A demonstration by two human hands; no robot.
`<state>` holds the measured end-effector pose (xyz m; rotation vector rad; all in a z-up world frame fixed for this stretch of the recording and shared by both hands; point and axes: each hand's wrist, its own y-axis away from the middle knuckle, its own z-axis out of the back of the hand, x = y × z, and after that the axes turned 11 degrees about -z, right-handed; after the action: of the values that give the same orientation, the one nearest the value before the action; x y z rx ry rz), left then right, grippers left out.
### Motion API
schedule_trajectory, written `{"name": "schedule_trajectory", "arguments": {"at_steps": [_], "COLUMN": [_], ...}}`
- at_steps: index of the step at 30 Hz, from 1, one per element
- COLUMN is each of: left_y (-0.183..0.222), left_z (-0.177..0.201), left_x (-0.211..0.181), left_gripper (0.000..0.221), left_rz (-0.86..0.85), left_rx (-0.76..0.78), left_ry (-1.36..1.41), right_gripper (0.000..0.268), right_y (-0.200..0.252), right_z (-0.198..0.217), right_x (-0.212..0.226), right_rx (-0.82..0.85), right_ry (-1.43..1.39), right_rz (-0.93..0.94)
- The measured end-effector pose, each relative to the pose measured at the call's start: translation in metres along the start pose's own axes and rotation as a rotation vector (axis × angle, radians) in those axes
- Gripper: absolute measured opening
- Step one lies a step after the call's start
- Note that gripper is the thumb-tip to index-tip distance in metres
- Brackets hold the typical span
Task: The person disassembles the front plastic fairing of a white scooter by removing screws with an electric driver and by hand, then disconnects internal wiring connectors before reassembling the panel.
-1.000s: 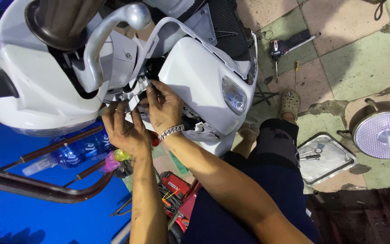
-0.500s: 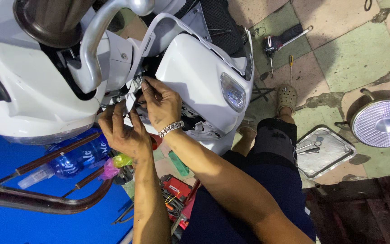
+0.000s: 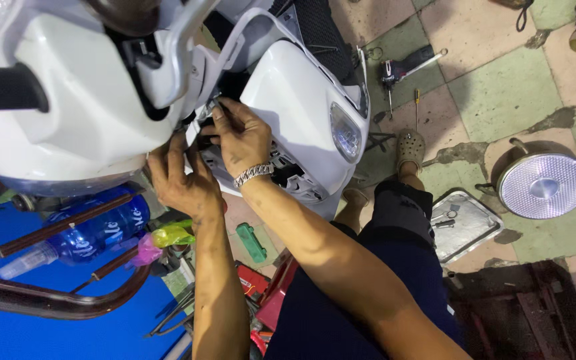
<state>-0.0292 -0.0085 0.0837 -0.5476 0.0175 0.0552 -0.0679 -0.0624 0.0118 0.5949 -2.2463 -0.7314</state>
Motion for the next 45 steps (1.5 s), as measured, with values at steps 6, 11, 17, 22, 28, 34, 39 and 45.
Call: {"name": "schedule_trajectory", "arguments": {"at_steps": [6,11,17,22,28,34,39,45], "left_y": [0.007,0.010,0.027,0.067,0.060,0.045,0.053,0.056], "left_z": [-0.004,-0.011,-0.004,-0.026,-0.062,-0.051,-0.048,-0.040], "left_x": [0.014,0.024,0.017,0.030,0.026,0.002,0.003,0.001], "left_gripper": [0.037,0.036,0.031,0.018,0.027,0.064,0.065,0.060], "left_rz": [-0.066,-0.026,0.066,0.882,0.900,1.215,1.074,1.043], "left_rx": [-0.050,-0.060,-0.173,-0.329,-0.483,-0.592,-0.693,-0.747], "left_ry": [-0.018,-0.011,0.219,1.006,1.249,1.653,1.705,1.730], "right_gripper": [0.035,0.027,0.018,0.031,0.041,0.027,0.028,0.029], "right_y": [-0.002,0.004,-0.002,-0.021,-0.025,-0.046,-0.054,-0.053], "right_z": [-0.006,-0.012,-0.004,0.011,0.021,0.036,0.042,0.047], "right_x": [-0.010,-0.019,-0.010,-0.018,-0.003,0.017,0.035,0.051], "right_rx": [-0.038,-0.033,0.029,0.006,0.062,0.186,0.300,0.258], "right_ry": [-0.206,-0.054,0.029,0.268,0.331,0.261,0.278,0.362], "right_rz": [-0.284,-0.173,-0.123,0.019,-0.063,-0.161,-0.285,-0.162]}}
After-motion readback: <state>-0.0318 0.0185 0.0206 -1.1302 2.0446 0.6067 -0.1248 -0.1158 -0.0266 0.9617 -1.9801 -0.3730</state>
